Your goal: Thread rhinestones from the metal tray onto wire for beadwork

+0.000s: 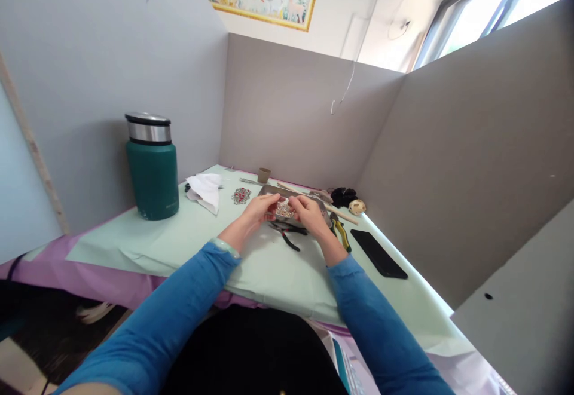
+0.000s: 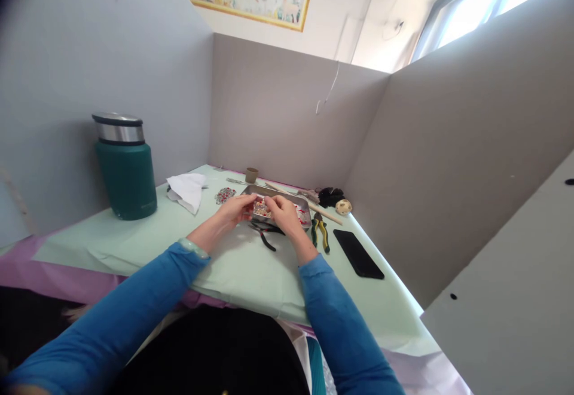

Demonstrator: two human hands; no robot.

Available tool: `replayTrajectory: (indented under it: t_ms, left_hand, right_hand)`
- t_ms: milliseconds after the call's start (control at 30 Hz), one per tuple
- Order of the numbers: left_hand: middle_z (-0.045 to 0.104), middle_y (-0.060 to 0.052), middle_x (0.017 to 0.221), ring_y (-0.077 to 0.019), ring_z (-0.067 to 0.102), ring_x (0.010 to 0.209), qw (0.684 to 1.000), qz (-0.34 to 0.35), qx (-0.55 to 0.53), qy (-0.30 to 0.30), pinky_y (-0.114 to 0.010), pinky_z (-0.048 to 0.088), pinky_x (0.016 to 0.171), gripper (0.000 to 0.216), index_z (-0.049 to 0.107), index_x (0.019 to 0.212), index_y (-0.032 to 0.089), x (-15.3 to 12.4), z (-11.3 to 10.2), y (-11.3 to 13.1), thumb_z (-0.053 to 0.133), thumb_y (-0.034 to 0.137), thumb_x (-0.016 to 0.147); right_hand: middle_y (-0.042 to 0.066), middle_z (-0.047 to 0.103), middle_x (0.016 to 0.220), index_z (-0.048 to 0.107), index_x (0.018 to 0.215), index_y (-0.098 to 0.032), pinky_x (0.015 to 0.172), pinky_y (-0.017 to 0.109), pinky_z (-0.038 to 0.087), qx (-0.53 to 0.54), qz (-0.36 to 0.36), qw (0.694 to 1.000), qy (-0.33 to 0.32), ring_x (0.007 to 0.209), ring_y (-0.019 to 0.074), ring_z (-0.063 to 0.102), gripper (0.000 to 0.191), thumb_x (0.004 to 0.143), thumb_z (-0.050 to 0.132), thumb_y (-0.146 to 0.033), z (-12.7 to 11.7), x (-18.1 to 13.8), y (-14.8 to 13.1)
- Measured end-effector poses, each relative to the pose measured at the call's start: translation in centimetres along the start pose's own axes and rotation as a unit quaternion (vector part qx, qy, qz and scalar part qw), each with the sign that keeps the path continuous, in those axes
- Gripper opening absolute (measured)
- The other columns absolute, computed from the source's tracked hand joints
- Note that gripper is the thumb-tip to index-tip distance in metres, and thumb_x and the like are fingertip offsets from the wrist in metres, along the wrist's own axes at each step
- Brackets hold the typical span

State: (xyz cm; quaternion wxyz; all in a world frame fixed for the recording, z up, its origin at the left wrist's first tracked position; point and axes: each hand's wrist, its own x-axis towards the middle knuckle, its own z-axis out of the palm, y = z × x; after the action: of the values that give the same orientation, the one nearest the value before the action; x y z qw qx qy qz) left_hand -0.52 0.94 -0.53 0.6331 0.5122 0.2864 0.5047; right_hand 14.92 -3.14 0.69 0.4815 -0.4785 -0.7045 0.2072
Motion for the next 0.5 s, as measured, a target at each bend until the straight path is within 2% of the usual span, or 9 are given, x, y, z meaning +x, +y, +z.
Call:
replayTrajectory:
  t_ms: [133, 233, 300, 367, 500]
  left_hand:
    - [0.048, 0.003, 0.050, -0.0054, 0.041, 0.039, 0.997, 0.004, -0.041, -0.057, -0.018, 0.030, 0.036, 0.030, 0.065, 0.088, 0.009, 0.8, -0.5, -0.6, 0.065, 0.035, 0.073]
    - [0.049, 0.002, 0.050, -0.0060, 0.042, 0.039, 0.996, -0.002, -0.049, -0.077, -0.018, 0.031, 0.037, 0.031, 0.065, 0.091, 0.009, 0.9, -0.5, -0.8, 0.065, 0.035, 0.074]
    - [0.047, 0.002, 0.048, -0.0061, 0.041, 0.038, 0.995, -0.009, -0.055, -0.081, -0.018, 0.030, 0.036, 0.030, 0.065, 0.090, 0.008, 0.8, -0.5, -0.6, 0.063, 0.034, 0.075]
    - [0.047, 0.002, 0.047, -0.0064, 0.041, 0.039, 0.993, -0.018, -0.071, -0.093, -0.018, 0.029, 0.036, 0.027, 0.065, 0.087, 0.007, 0.6, -0.5, -0.1, 0.060, 0.033, 0.078]
    - [0.051, 0.000, 0.052, -0.0071, 0.045, 0.043, 0.981, -0.056, -0.119, -0.145, -0.018, 0.033, 0.038, 0.026, 0.065, 0.085, 0.008, 0.1, -0.6, 0.7, 0.055, 0.031, 0.081]
  right_hand:
    - [-0.002, 0.055, 0.060, 0.057, 0.067, -0.016, 0.049, 0.021, 0.035, -0.018, -0.014, 0.995, -0.097, 0.049, 0.0090, 0.045, 0.035, 0.082, 0.047, -0.046, 1.2, -0.3, -0.2]
    - [-0.003, 0.048, 0.052, 0.052, 0.060, -0.016, 0.047, 0.021, 0.032, 0.019, -0.016, 0.993, -0.118, 0.047, 0.0081, 0.041, 0.034, 0.083, 0.046, -0.041, 1.9, -0.4, -0.3]
    - [-0.004, 0.042, 0.047, 0.048, 0.058, -0.017, 0.043, 0.020, 0.027, 0.088, 0.002, 0.988, -0.126, 0.043, 0.0073, 0.036, 0.036, 0.083, 0.045, -0.041, 2.1, -0.5, -0.2]
    - [-0.006, 0.036, 0.046, 0.043, 0.057, -0.018, 0.039, 0.020, 0.021, 0.189, 0.028, 0.969, -0.154, 0.040, 0.0062, 0.029, 0.036, 0.083, 0.047, -0.042, 2.0, -0.5, -0.2]
    - [-0.007, 0.029, 0.048, 0.040, 0.062, -0.019, 0.038, 0.020, 0.016, 0.351, 0.068, 0.905, -0.232, 0.039, 0.0054, 0.022, 0.033, 0.081, 0.051, -0.042, 1.7, -0.7, -0.3]
